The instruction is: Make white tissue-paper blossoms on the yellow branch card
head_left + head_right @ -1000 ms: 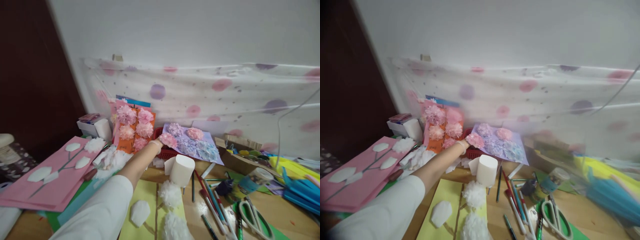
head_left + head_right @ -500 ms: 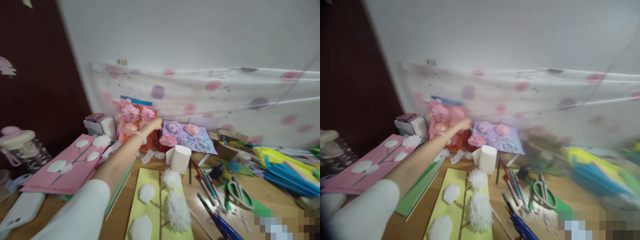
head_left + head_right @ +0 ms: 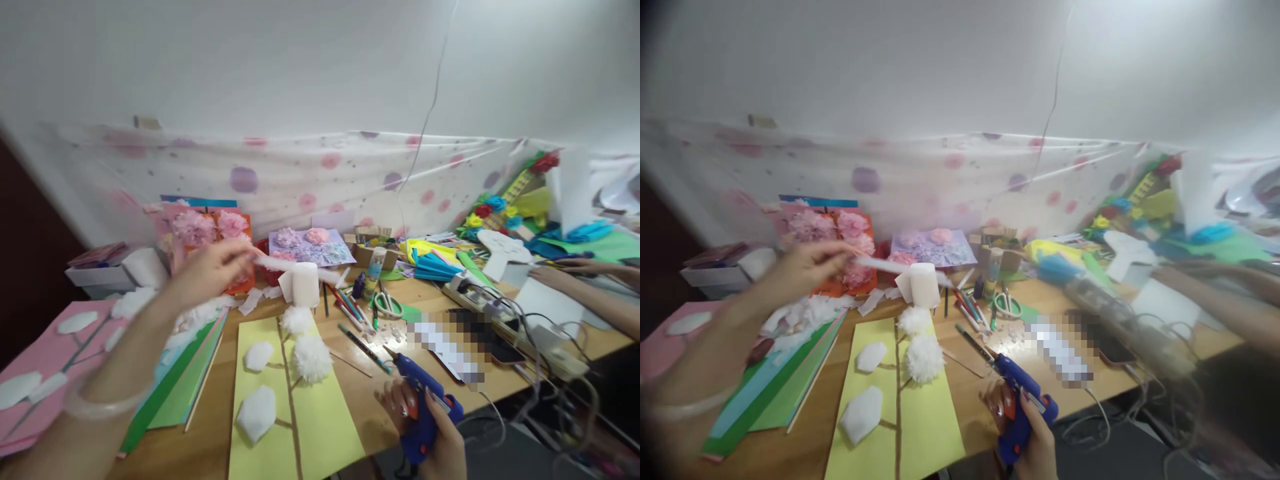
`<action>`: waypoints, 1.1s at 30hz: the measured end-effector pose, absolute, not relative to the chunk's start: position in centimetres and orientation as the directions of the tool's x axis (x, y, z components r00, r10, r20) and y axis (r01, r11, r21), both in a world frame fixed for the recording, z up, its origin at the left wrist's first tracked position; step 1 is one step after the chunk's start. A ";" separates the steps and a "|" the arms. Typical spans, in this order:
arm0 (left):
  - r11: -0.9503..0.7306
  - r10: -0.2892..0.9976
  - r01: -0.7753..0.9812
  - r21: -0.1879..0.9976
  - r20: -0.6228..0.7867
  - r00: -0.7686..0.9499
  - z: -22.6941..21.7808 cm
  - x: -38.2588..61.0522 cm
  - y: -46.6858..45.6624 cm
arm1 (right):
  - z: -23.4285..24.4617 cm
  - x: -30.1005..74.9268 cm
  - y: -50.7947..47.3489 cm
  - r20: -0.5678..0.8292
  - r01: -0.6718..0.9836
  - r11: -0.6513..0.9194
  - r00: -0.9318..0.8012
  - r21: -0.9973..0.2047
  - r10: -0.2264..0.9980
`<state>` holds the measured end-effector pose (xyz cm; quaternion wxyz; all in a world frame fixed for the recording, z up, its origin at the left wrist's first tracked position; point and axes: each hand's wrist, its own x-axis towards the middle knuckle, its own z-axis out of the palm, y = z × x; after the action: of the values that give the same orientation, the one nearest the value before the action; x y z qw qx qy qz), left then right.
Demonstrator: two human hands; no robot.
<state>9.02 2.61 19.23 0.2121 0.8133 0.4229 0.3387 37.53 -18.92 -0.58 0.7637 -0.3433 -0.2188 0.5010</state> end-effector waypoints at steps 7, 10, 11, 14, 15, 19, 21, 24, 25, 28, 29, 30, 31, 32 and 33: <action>-0.651 0.462 0.319 0.689 0.026 0.886 9.3 23.1 2.4 | -1.1 38.8 -21.0 0.067 -0.583 0.416 0.526 -0.698 0.848; -0.638 0.409 0.308 0.706 -0.028 0.912 7.5 27.1 4.5 | -1.2 39.3 -20.7 0.048 -0.574 0.431 0.562 -0.696 0.826; -0.637 0.397 0.303 0.709 -0.034 0.917 7.1 28.0 5.1 | -1.2 39.5 -20.5 0.042 -0.576 0.436 0.571 -0.691 0.820; -0.650 0.390 0.275 0.708 0.000 0.921 6.3 29.8 6.4 | -1.4 40.0 -20.0 0.024 -0.580 0.435 0.581 -0.689 0.814; -0.659 0.396 0.265 0.704 0.026 0.918 6.3 30.0 6.6 | -1.4 40.1 -19.8 0.027 -0.578 0.431 0.577 -0.693 0.817; -0.686 0.483 0.264 0.678 0.152 0.863 7.0 28.8 5.9 | -1.7 39.9 -19.0 0.094 -0.546 0.417 0.521 -0.726 0.848; -0.676 0.545 0.288 0.678 0.197 0.815 7.8 27.1 5.0 | -1.6 39.9 -18.6 0.131 -0.522 0.402 0.480 -0.752 0.867; -0.608 0.607 0.269 0.747 0.220 0.763 9.5 23.9 3.6 | -1.0 39.9 -18.0 0.156 -0.496 0.387 0.443 -0.777 0.883; -0.537 0.637 0.217 0.815 0.222 0.738 10.1 22.7 3.2 | -0.6 39.8 -17.8 0.152 -0.494 0.390 0.455 -0.777 0.878; -0.329 0.711 0.047 0.943 0.215 0.669 11.6 19.4 1.8 | 1.1 39.2 -16.9 0.075 -0.514 0.423 0.566 -0.746 0.821; -0.284 0.722 0.001 0.959 0.213 0.658 11.8 18.4 1.2 | 1.8 38.8 -16.6 0.040 -0.531 0.441 0.605 -0.724 0.795; -0.255 0.731 -0.037 0.966 0.218 0.647 11.9 17.5 0.4 | 2.5 38.2 -16.3 0.010 -0.552 0.456 0.630 -0.698 0.777; -0.242 0.738 -0.072 0.968 0.231 0.634 11.8 16.8 -0.3 | 3.2 37.5 -16.0 -0.014 -0.578 0.464 0.636 -0.672 0.772; -0.244 0.746 -0.097 0.965 0.251 0.617 11.6 16.1 -1.1 | 3.8 36.8 -15.7 -0.032 -0.608 0.463 0.627 -0.645 0.778; -0.257 0.756 -0.109 0.960 0.270 0.596 11.2 15.4 -1.9 | 4.3 36.0 -15.3 -0.049 -0.641 0.451 0.606 -0.621 0.794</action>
<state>15.44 -1.89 11.21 0.5631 0.6936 0.2332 0.3839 35.96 -15.33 4.33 0.8425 -0.3053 -0.1255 0.4258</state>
